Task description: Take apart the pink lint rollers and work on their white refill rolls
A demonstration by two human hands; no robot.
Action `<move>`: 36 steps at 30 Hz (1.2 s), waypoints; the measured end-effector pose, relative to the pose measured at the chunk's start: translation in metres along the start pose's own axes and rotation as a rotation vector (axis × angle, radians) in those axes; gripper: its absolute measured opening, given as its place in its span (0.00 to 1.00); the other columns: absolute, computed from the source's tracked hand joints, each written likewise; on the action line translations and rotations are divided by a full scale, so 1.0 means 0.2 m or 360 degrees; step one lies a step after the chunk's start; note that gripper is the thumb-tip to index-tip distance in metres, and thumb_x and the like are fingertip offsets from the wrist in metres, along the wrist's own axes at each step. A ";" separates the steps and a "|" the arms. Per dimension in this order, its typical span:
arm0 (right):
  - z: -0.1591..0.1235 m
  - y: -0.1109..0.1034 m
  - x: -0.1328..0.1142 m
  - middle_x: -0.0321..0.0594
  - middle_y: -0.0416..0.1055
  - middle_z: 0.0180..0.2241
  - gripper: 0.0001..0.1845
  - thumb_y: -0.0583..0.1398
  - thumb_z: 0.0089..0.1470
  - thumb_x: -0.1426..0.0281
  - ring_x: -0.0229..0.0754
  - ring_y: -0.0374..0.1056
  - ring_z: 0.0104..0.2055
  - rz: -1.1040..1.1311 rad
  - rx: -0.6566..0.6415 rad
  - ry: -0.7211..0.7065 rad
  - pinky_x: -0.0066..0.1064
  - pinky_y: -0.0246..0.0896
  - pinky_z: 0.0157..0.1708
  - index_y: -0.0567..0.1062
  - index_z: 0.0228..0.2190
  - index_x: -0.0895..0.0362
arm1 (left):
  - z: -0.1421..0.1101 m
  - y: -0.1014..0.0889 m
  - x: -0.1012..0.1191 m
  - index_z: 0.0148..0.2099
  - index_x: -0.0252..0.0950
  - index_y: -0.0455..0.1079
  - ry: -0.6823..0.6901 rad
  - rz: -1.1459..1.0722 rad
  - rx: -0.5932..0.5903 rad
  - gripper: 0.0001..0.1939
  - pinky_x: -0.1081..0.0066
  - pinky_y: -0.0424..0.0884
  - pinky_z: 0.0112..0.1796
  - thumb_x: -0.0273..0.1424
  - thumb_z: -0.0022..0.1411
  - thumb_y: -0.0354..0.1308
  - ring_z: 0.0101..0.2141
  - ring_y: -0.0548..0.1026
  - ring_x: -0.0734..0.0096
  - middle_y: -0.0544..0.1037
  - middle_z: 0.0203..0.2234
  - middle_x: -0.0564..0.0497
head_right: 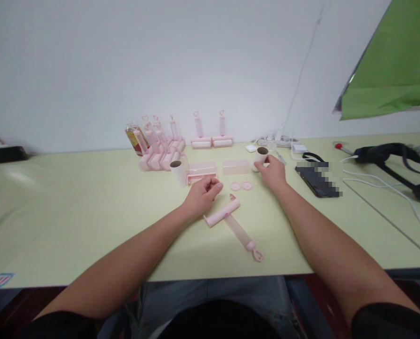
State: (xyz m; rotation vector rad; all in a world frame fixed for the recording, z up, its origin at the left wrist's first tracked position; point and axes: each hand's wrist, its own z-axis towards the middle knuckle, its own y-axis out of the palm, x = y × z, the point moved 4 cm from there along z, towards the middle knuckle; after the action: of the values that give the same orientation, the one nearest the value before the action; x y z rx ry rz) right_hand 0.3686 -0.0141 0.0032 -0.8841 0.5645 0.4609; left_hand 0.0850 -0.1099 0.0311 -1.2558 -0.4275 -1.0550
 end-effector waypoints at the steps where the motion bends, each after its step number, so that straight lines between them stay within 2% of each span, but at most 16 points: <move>1: 0.00 0.01 0.00 0.47 0.78 0.39 0.18 0.63 0.51 0.57 0.44 0.68 0.32 -0.0008 -0.0011 -0.0009 0.36 0.59 0.36 0.77 0.36 0.59 | -0.01 0.00 0.02 0.38 0.36 0.71 0.0014 0.0069 -0.0033 0.18 0.73 0.60 0.30 0.46 0.65 0.53 0.28 0.68 0.74 0.74 0.28 0.52; 6: 0.00 0.02 0.02 0.47 0.78 0.39 0.19 0.62 0.51 0.56 0.47 0.69 0.35 -0.0087 -0.0034 -0.0020 0.37 0.59 0.39 0.77 0.37 0.59 | -0.05 0.02 0.12 0.32 0.36 0.72 0.0037 0.0513 -0.0287 0.22 0.70 0.54 0.27 0.51 0.62 0.53 0.27 0.68 0.69 0.75 0.26 0.49; 9: 0.01 0.03 0.04 0.48 0.78 0.40 0.20 0.61 0.52 0.56 0.48 0.70 0.38 -0.0144 -0.0063 -0.0005 0.37 0.59 0.40 0.77 0.37 0.59 | -0.07 0.03 0.16 0.32 0.36 0.72 0.0029 0.0698 -0.0374 0.26 0.70 0.52 0.27 0.55 0.60 0.53 0.26 0.69 0.67 0.76 0.25 0.48; 13: 0.01 0.05 0.06 0.48 0.78 0.40 0.19 0.61 0.52 0.56 0.48 0.70 0.37 -0.0246 -0.0132 0.0075 0.36 0.59 0.38 0.77 0.37 0.59 | -0.09 0.03 0.18 0.33 0.36 0.73 -0.0001 0.0784 -0.0500 0.29 0.70 0.51 0.26 0.58 0.58 0.52 0.26 0.69 0.66 0.77 0.27 0.46; 17: 0.01 0.07 0.08 0.49 0.78 0.39 0.21 0.60 0.52 0.55 0.49 0.70 0.37 -0.0269 -0.0183 0.0104 0.37 0.60 0.38 0.77 0.38 0.59 | -0.10 0.03 0.17 0.32 0.37 0.73 -0.0024 0.0839 -0.0619 0.25 0.70 0.52 0.26 0.56 0.56 0.55 0.26 0.69 0.65 0.76 0.26 0.46; 20: 0.01 0.08 0.09 0.51 0.76 0.41 0.22 0.60 0.52 0.56 0.50 0.70 0.40 -0.0257 -0.0227 0.0098 0.38 0.61 0.42 0.77 0.42 0.60 | -0.10 0.04 0.16 0.31 0.37 0.74 0.0028 0.0813 -0.0708 0.23 0.70 0.52 0.26 0.53 0.57 0.55 0.25 0.68 0.67 0.76 0.24 0.48; 23: 0.02 0.04 0.07 0.55 0.72 0.48 0.30 0.62 0.49 0.57 0.52 0.68 0.46 -0.0209 -0.0011 0.0059 0.42 0.61 0.48 0.73 0.50 0.63 | -0.11 0.04 0.15 0.29 0.36 0.73 0.0075 0.0715 -0.0768 0.23 0.70 0.52 0.25 0.50 0.60 0.53 0.23 0.67 0.70 0.75 0.22 0.49; 25: 0.02 -0.02 0.02 0.55 0.70 0.49 0.32 0.62 0.49 0.58 0.50 0.67 0.45 -0.0142 0.0207 0.0004 0.43 0.60 0.49 0.71 0.53 0.63 | -0.10 0.04 0.14 0.28 0.36 0.72 0.0065 0.0631 -0.0774 0.22 0.70 0.52 0.25 0.48 0.62 0.52 0.23 0.67 0.71 0.74 0.21 0.50; 27: 0.00 -0.09 -0.05 0.52 0.70 0.47 0.29 0.60 0.51 0.60 0.46 0.66 0.39 -0.0049 0.0361 -0.0084 0.42 0.62 0.46 0.71 0.52 0.61 | -0.09 0.03 0.12 0.28 0.35 0.72 0.0053 0.0558 -0.0740 0.21 0.71 0.51 0.24 0.47 0.62 0.53 0.22 0.66 0.72 0.73 0.21 0.51; 29: -0.04 -0.16 -0.15 0.49 0.70 0.46 0.24 0.60 0.53 0.60 0.42 0.65 0.34 0.0085 0.0423 -0.0155 0.38 0.63 0.40 0.72 0.48 0.60 | -0.08 0.03 0.11 0.28 0.35 0.73 0.0061 0.0512 -0.0655 0.20 0.71 0.52 0.24 0.45 0.61 0.55 0.22 0.66 0.73 0.73 0.21 0.52; 30: -0.06 -0.18 -0.21 0.46 0.71 0.43 0.21 0.59 0.54 0.60 0.41 0.65 0.32 0.0160 0.0385 -0.0189 0.35 0.63 0.37 0.73 0.46 0.59 | -0.07 0.02 0.11 0.29 0.35 0.74 0.0060 0.0496 -0.0587 0.19 0.71 0.52 0.24 0.45 0.61 0.55 0.23 0.66 0.73 0.73 0.21 0.52; 32: -0.13 -0.20 -0.32 0.41 0.73 0.35 0.15 0.58 0.57 0.59 0.39 0.64 0.29 0.0270 0.0143 -0.0244 0.33 0.60 0.33 0.75 0.38 0.57 | -0.05 0.00 0.10 0.30 0.34 0.75 0.0044 0.0470 -0.0423 0.19 0.71 0.53 0.25 0.44 0.62 0.55 0.23 0.67 0.73 0.74 0.21 0.52; 34: -0.21 -0.17 -0.43 0.37 0.71 0.27 0.17 0.57 0.59 0.56 0.39 0.63 0.27 0.0325 -0.0297 -0.0296 0.31 0.56 0.29 0.75 0.32 0.57 | -0.03 -0.03 0.11 0.30 0.34 0.75 0.0041 0.0441 -0.0234 0.19 0.71 0.54 0.26 0.43 0.63 0.54 0.24 0.67 0.73 0.74 0.21 0.52; 36: -0.31 -0.13 -0.52 0.37 0.72 0.27 0.19 0.57 0.59 0.54 0.39 0.64 0.28 0.0380 -0.0804 -0.0423 0.30 0.56 0.29 0.76 0.33 0.57 | -0.02 -0.07 0.12 0.30 0.34 0.75 0.0074 0.0416 -0.0047 0.19 0.72 0.56 0.27 0.43 0.64 0.54 0.24 0.67 0.73 0.75 0.22 0.51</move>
State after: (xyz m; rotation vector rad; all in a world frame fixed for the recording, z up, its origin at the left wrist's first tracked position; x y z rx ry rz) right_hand 0.2878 -0.0938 0.0523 -1.2166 0.3100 0.9498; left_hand 0.0841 -0.1227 0.0550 -1.2725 -0.2057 -0.8686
